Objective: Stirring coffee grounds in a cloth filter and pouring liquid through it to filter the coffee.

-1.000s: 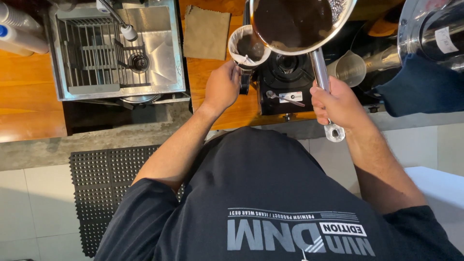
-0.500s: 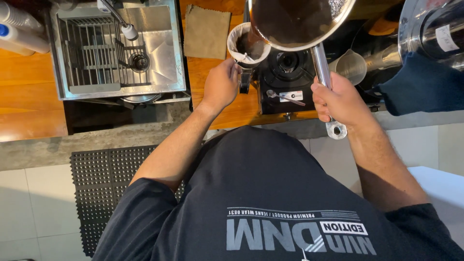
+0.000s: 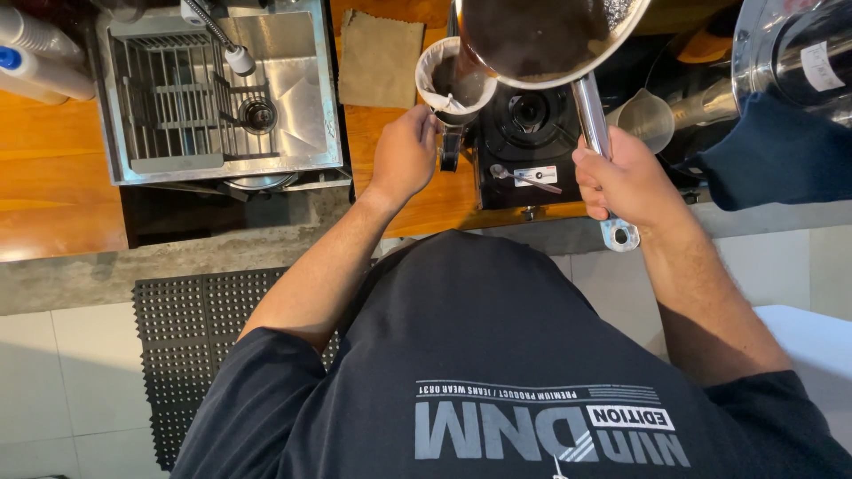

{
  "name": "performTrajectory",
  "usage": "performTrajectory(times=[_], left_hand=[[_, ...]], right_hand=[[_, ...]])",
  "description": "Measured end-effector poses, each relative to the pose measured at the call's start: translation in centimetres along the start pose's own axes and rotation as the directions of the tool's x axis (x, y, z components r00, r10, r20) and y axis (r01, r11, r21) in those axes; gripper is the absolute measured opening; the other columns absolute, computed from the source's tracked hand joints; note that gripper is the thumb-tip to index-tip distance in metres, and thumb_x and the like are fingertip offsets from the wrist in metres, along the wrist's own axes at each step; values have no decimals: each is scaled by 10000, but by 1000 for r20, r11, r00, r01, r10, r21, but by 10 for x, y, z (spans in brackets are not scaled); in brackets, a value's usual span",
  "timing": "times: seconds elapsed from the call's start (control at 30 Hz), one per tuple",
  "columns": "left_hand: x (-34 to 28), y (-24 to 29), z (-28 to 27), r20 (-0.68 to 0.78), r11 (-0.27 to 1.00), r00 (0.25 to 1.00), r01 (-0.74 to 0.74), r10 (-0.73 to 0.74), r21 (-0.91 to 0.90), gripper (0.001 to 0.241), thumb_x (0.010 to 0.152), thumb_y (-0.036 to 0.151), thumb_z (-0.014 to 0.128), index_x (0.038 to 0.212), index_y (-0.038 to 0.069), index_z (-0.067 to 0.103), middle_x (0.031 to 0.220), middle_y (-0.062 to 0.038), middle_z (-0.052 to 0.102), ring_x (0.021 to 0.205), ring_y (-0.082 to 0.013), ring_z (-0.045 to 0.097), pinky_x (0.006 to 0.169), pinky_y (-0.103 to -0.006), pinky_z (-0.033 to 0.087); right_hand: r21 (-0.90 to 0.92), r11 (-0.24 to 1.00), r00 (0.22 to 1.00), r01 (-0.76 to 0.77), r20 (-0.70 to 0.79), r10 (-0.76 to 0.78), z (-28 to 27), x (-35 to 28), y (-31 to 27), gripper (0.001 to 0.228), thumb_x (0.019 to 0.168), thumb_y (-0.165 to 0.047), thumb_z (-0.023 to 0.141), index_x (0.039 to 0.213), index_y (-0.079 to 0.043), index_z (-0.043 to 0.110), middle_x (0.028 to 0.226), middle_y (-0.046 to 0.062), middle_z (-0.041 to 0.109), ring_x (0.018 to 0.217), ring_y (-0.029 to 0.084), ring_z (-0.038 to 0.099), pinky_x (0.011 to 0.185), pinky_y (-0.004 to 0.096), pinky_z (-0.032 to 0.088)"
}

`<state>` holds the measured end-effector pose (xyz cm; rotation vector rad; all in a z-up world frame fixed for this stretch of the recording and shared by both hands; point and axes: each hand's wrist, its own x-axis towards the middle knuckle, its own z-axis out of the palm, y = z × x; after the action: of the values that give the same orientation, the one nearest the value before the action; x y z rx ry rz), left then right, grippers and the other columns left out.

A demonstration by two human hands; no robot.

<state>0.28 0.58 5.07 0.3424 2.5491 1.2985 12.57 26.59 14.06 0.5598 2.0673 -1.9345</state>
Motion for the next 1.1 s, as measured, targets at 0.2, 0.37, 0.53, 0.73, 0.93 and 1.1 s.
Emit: performTrajectory(times=[0.2,0.37,0.53,0.73,0.93,1.1], left_hand=[[-2,3,0,-16,1000,1000,-16,16,-23,265,1035,208,460,912,103,671,808,-210,722,920,-466,707,751,-520,562],[-2,3,0,-14,999,1000,-18,17,-32,261,1035,213,460,916,107,667,806,-211,717,919,-469,704,751,-529,559],[-3,2,1,-24,998,999,-35,34,-49,254,1035,193,466,904,102,663,783,-201,712,886,-462,713,742,-505,560],[-2,2,1,-32,998,999,-41,40,-46,252,1038,196,470,897,102,656,776,-199,708,883,-460,713,730,-510,559],[-3,3,0,-35,996,998,-50,48,-74,258,1040,177,472,889,98,666,763,-186,711,854,-441,723,724,-478,565],[-4,3,-1,-41,996,997,-63,61,-56,255,1039,183,479,887,89,660,762,-210,705,864,-461,713,714,-503,560]], right_hand=[[-14,1000,1000,2,-27,-2,3,-1,-4,18,972,-20,477,964,-35,483,631,24,358,405,115,385,337,298,387],[-24,1000,1000,9,-29,-9,4,-3,-7,14,979,-27,486,971,-33,476,635,23,359,410,111,381,334,298,381],[-44,999,999,2,-34,-4,6,-4,-12,11,961,-22,476,956,-31,479,633,19,362,417,106,382,346,290,386],[-59,998,999,6,-36,-8,6,-4,-14,37,961,-21,480,926,-31,486,627,31,376,415,111,388,346,294,392],[-75,997,999,0,-49,-4,12,-6,-21,47,945,-12,477,904,-27,491,604,35,371,406,115,387,344,292,393],[-65,998,999,2,-47,-5,12,-5,-18,32,940,-17,483,911,-28,491,618,38,377,412,113,392,342,294,390]])
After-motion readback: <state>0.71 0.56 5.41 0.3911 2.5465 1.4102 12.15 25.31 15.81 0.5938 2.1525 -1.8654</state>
